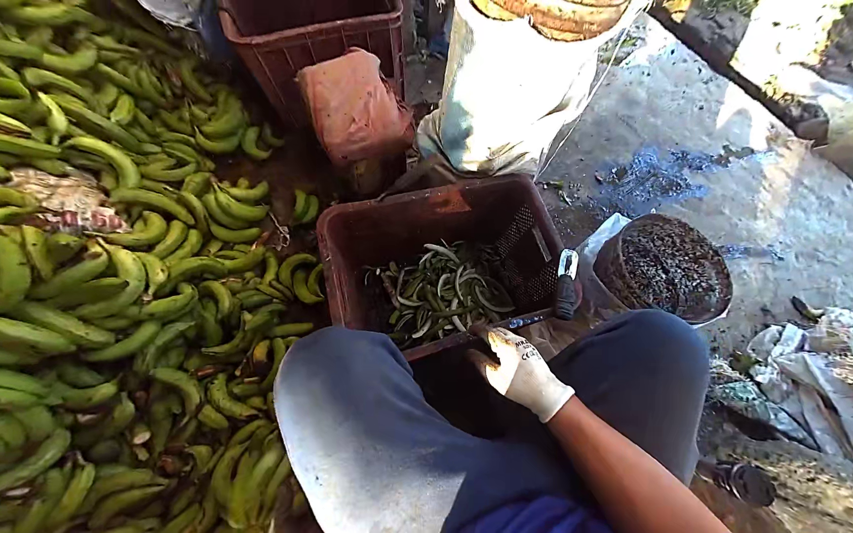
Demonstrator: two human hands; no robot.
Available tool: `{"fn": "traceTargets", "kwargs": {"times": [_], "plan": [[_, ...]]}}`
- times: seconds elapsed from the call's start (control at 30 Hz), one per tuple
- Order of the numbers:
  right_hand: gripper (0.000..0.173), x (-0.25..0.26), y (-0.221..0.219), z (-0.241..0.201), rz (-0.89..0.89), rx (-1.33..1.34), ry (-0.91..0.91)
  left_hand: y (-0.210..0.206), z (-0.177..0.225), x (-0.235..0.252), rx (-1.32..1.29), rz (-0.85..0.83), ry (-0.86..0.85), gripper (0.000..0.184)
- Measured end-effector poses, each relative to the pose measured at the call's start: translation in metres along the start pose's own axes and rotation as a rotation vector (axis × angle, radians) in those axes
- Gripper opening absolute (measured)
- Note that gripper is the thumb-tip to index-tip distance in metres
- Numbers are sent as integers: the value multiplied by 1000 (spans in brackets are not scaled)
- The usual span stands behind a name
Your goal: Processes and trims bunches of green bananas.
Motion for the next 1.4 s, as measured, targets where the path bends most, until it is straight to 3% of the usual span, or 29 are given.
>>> {"fn": "traceTargets", "kwargs": {"times": [0.03, 0.1, 0.13, 0.2, 0.23, 0.3, 0.37, 0.47, 0.53, 0.57, 0.63, 0.67, 0.7, 0.73, 0.8, 1.0, 1.13, 1.23, 1.3, 1.4], "plan": [[51, 0, 2, 0, 14, 60, 18, 8, -4, 12, -272, 31, -213, 43], [55, 3, 12, -10, 25, 241, 76, 23, 57, 20, -637, 203, -187, 42], [57, 6, 19, -21, 12, 351, 111, 34, 107, 16, -640, 290, -186, 50], [54, 14, 34, -48, -44, 582, 178, 64, 184, 22, -437, 285, -471, 88], [54, 20, 42, -62, -87, 714, 215, 76, 218, 27, -319, 257, -604, 96], [57, 30, 55, -91, -185, 943, 330, 83, 286, 31, -85, 153, -842, 93], [63, 39, 67, -121, -294, 1125, 465, 54, 352, 13, 191, -26, -1047, 83], [71, 53, 68, -142, -362, 1410, 570, -33, 416, -20, 613, -281, -1250, 88], [61, 73, 55, -121, -331, 1692, 605, -81, 421, -13, 733, -284, -1201, 80], [51, 84, 47, -102, -285, 1807, 624, -96, 415, -2, 706, -248, -1132, 67], [32, 99, 40, -72, -156, 1910, 691, -115, 391, 21, 463, -288, -920, 36], [34, 105, 40, -67, -155, 1930, 688, -125, 376, 30, 301, -420, -800, 37], [35, 106, 41, -64, -169, 1915, 657, -135, 361, 36, 136, -598, -712, 52], [35, 106, 44, -66, -175, 1863, 611, -143, 351, 36, 9, -747, -661, 66], [36, 108, 47, -68, -127, 1679, 499, -147, 347, 34, -78, -909, -602, 70], [38, 124, 45, -53, 110, 1308, 261, -154, 336, 58, 22, -941, -255, 34], [39, 121, 73, -44, 188, 983, 203, -160, 336, 53, -26, -1001, -222, 27], [52, 95, 113, -12, 546, 320, -148, -161, 339, 62, -129, -864, -252, 26], [70, 60, 136, 33, 737, 118, -507, -158, 341, 75, -205, -737, -235, 29], [89, 39, 125, 89, 554, 213, -949, -145, 348, 92, -266, -618, -236, 32]]}}
Point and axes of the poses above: each hand's wrist, its own x-axis towards the middle knuckle, its own y-axis out of the back of the hand, z = x × y, the point moved 6 cm from there along x, towards the middle knuckle, and after that the axes turned 14 degrees about -z, right-handed, at the moved point
